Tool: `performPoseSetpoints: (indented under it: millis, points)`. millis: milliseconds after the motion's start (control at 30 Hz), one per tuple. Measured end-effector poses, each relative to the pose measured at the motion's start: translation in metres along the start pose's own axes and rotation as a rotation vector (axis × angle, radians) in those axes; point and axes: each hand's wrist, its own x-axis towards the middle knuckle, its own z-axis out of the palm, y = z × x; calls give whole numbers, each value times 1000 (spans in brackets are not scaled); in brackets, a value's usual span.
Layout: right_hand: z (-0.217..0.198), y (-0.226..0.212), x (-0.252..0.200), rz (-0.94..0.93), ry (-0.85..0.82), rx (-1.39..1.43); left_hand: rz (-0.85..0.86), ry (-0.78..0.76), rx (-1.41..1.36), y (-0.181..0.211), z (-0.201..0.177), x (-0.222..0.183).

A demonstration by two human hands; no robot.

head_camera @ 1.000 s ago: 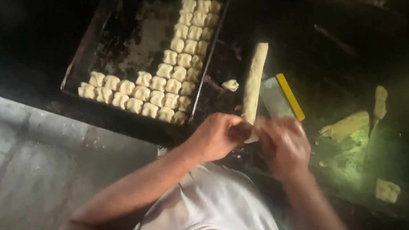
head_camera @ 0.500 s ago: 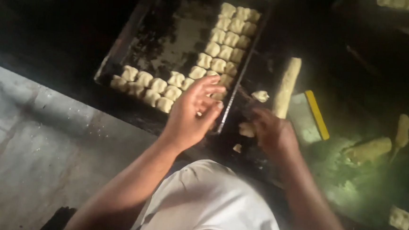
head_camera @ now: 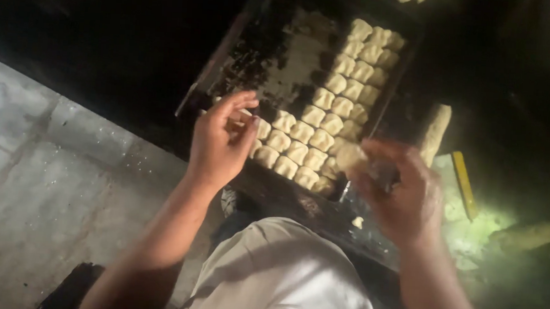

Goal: Folding small pieces of dough into pastry shapes and arranging them on a tray.

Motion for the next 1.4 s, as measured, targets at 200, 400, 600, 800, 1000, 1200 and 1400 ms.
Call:
performPoseSetpoints:
  millis: [200,400,600,800,1000,1200,1400]
  points:
    - [84,-26,70,-402,486,-349,246,75,470,-14,2,24]
    - [71,0,40,-302,134,-123,222,-117,567,-34,19,55]
    - [39,40,-6,-238,111,-144,100,-331,508,-36,52,92]
    - [17,75,-54,155,39,-28,124,-532,493,-65,58,107]
    - [4,120,-106,96,176,-48,153,-503,423,-58,55,107]
    - [-5,171,-150,157,215,-44,257,-453,474,-56,63,99]
    - [-38,223,-188,218,255,-185,111,-404,574,-61,65,88]
